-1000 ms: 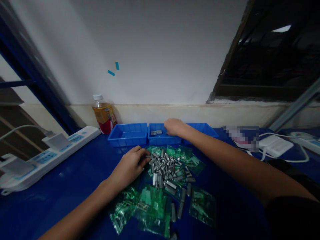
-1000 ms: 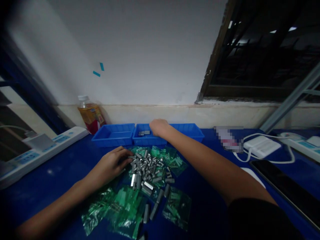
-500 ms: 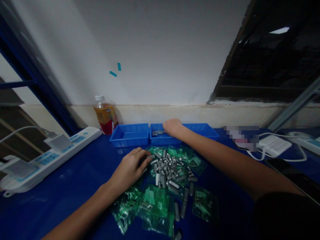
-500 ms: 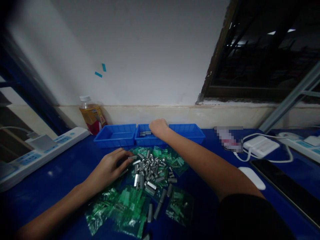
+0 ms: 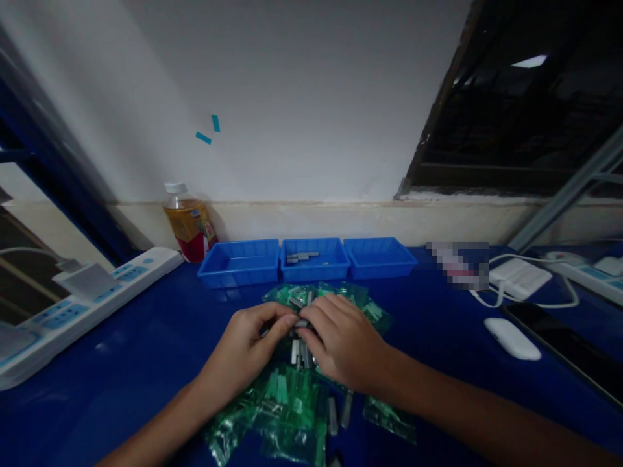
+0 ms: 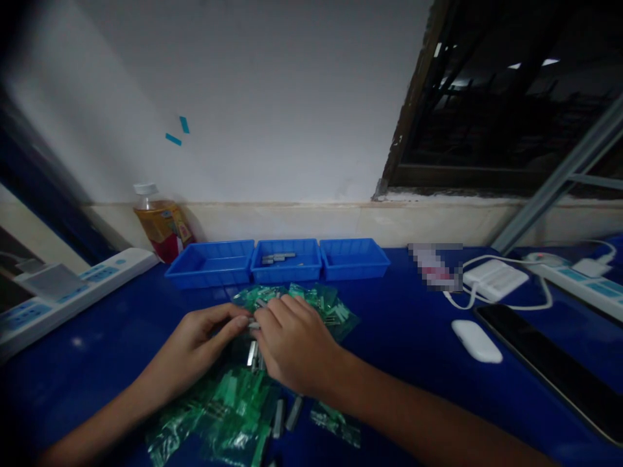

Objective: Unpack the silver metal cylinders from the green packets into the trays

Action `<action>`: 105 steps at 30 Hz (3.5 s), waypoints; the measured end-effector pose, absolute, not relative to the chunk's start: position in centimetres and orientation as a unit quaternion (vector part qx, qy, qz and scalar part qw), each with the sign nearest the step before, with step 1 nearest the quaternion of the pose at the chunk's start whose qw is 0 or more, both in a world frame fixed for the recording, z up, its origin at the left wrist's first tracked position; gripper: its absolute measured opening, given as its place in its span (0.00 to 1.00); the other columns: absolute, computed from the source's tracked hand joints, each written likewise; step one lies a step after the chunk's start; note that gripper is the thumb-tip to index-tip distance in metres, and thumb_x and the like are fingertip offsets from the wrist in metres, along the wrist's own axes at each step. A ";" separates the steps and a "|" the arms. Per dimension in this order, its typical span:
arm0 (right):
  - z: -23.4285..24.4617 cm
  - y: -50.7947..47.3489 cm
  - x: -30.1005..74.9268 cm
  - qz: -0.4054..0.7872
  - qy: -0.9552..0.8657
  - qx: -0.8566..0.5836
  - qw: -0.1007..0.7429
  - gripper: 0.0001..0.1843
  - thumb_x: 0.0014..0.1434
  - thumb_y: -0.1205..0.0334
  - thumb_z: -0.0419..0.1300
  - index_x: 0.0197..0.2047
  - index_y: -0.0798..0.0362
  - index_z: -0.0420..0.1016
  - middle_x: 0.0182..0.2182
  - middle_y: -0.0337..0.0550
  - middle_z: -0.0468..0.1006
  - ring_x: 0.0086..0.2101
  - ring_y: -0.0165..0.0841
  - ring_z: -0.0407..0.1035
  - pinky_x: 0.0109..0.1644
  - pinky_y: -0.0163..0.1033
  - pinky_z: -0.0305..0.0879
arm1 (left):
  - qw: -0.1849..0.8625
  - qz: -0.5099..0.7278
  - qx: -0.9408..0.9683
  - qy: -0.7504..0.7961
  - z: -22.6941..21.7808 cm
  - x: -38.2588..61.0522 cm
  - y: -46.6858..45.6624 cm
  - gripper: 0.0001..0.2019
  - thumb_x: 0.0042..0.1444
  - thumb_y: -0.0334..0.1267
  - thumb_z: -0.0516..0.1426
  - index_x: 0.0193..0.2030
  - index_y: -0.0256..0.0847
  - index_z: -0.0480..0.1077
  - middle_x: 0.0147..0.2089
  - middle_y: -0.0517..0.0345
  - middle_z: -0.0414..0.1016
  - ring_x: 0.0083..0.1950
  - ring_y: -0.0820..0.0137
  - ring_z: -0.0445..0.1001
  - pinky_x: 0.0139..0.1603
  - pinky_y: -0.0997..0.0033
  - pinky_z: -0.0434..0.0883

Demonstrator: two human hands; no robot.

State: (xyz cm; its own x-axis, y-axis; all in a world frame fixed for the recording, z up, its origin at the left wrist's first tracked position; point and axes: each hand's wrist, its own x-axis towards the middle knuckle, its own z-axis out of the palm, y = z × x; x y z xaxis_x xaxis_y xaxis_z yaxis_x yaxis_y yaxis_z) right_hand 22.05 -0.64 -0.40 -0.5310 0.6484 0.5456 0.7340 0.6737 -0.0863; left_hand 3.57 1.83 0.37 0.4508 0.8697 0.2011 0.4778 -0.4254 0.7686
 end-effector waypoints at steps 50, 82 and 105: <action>-0.9 1.6 27.3 -0.077 -0.784 -0.527 0.318 0.08 0.58 0.60 0.58 0.41 0.51 0.73 0.41 0.47 0.72 0.53 0.45 0.57 0.51 0.52 0.57 | 0.144 0.185 0.881 0.412 -2.1 1.9 3.9 0.12 0.62 0.36 0.48 0.46 0.42 0.69 0.43 0.53 0.72 0.44 0.65 0.72 0.45 0.68 0.69; -1.6 -4.5 24.1 0.015 -0.847 -0.355 0.396 0.07 0.62 0.67 0.54 0.44 0.55 0.63 0.35 0.45 0.73 0.37 0.34 0.67 0.43 0.40 0.65 | 0.171 0.320 0.882 0.299 0.5 5.2 -1.0 0.10 0.62 0.34 0.48 0.36 0.41 0.70 0.30 0.59 0.74 0.31 0.72 0.72 0.36 0.73 0.69; 1.0 6.2 25.9 -0.010 -0.809 -0.496 0.315 0.14 0.60 0.62 0.57 0.48 0.57 0.70 0.35 0.46 0.76 0.38 0.37 0.68 0.46 0.43 0.61 | 0.068 0.172 0.857 0.480 -0.8 0.4 3.7 0.08 0.62 0.41 0.46 0.38 0.41 0.62 0.34 0.54 0.72 0.36 0.64 0.73 0.35 0.66 0.67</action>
State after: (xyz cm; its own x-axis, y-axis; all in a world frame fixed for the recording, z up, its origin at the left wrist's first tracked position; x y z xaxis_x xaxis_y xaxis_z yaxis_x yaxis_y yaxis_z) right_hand 25.85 6.15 1.03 -0.3096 0.7966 0.5192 0.8089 0.5076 -0.2965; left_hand 0.35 3.68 -0.76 0.4791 0.8471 0.2302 0.8004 -0.5292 0.2816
